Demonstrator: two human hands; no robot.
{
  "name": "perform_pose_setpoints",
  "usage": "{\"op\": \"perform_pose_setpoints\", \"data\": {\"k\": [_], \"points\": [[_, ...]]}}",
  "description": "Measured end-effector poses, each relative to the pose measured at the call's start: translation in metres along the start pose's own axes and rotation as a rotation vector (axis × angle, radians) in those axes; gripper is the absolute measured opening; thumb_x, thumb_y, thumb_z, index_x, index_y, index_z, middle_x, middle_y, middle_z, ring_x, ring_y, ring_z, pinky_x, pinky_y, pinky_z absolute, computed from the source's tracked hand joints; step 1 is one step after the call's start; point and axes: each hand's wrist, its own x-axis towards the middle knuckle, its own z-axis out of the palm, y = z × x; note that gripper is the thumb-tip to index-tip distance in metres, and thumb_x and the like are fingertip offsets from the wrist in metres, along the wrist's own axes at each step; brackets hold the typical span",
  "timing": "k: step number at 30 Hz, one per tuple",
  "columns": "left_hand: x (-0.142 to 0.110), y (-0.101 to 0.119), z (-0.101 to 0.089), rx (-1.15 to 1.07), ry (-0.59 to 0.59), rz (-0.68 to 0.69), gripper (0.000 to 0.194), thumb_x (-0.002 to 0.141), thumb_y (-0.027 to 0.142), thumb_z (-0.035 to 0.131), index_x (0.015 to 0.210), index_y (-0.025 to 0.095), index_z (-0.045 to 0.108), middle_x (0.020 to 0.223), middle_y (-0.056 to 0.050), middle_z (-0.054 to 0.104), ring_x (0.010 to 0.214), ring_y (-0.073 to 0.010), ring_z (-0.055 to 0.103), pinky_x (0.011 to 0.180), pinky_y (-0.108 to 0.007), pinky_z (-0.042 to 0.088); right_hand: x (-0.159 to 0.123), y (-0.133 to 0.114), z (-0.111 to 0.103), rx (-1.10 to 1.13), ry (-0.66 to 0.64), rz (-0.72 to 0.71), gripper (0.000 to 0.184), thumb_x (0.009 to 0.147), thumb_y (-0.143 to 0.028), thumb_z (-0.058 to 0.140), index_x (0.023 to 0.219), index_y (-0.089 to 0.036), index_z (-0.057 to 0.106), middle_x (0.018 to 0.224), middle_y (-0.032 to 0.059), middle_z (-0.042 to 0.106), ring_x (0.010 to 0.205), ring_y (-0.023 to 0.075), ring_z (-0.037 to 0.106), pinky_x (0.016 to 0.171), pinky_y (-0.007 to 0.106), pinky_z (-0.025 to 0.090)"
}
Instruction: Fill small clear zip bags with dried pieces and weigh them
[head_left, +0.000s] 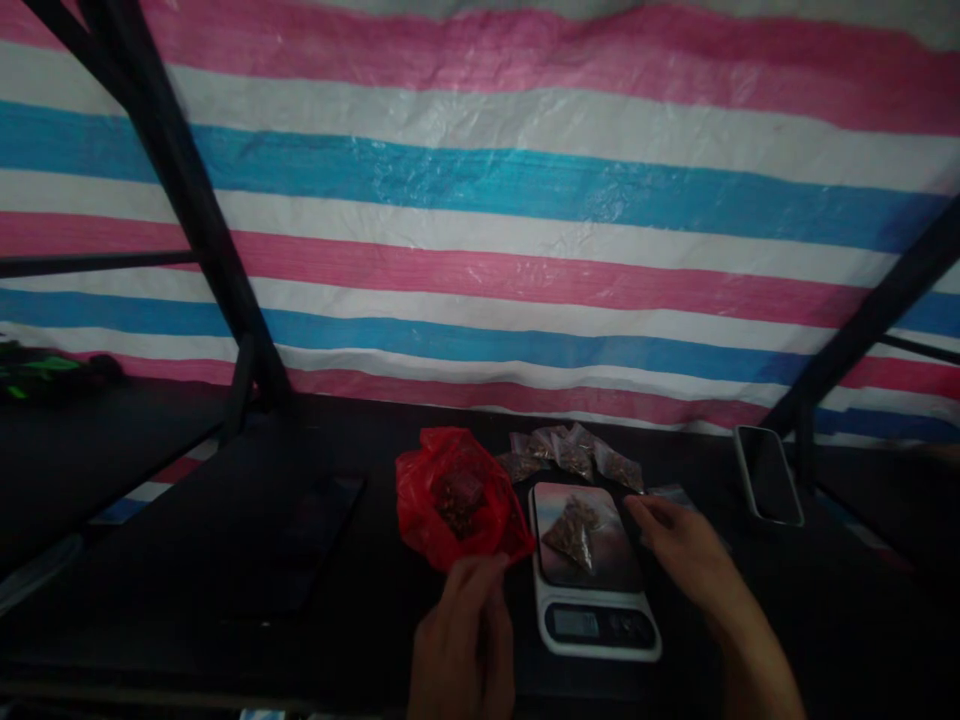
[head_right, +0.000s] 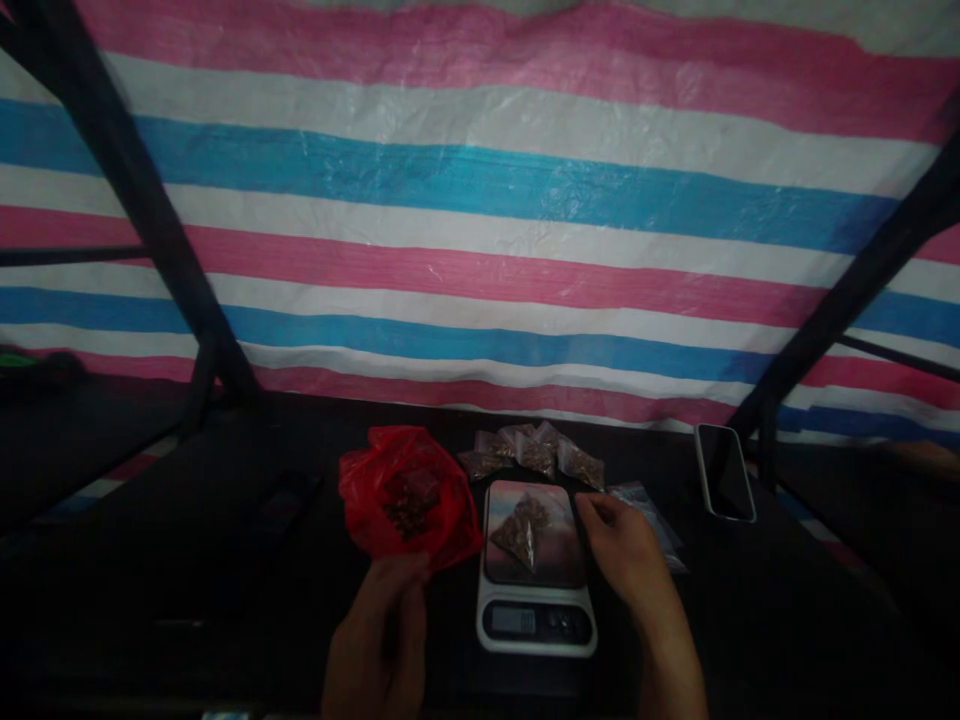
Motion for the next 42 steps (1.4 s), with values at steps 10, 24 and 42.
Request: {"op": "perform_pose_setpoints", "data": {"k": [10,24,42], "points": [[-0.019,0.024,0.026,0.096,0.068,0.211,0.037,0.099,0.004,0.045,0.117,0.026,0.068,0.093,-0.003,0.083,0.081,-0.013,0.081,0.079,-0.021,0.06,0.008,0.021,-0.005,0.163,0.249,0.057,0.047,0.073,-0.06,0.067,0.087,-0.019,0.085,0.094,0.0129,0.085,0.093,0.034,0.078,0.082,0.04,0.058],[-0.003,0.003,0.0,0.038,-0.034,0.151,0.028,0.098,0.008,0.053,0.118,0.024,0.064,0.089,-0.002,0.079,0.074,-0.0125,0.08,0.068,-0.017,0.061,0.009,0.021,0.01,0.221,0.153,-0.1,0.052,0.081,-0.067,0.065,0.09,-0.019,0.083,0.084,0.0111,0.082,0.078,0.0272,0.073,0.071,0.035,0.055],[0.01,0.006,0.009,-0.052,-0.003,-0.103,0.022,0.102,0.014,0.053,0.116,0.024,0.066,0.103,-0.005,0.079,0.092,-0.0159,0.079,0.081,-0.024,0.064,-0.006,-0.009,0.018,0.223,-0.124,-0.189,0.037,0.087,-0.055,0.067,0.079,-0.02,0.075,0.081,0.0055,0.075,0.081,0.0242,0.067,0.075,0.033,0.052]]}}
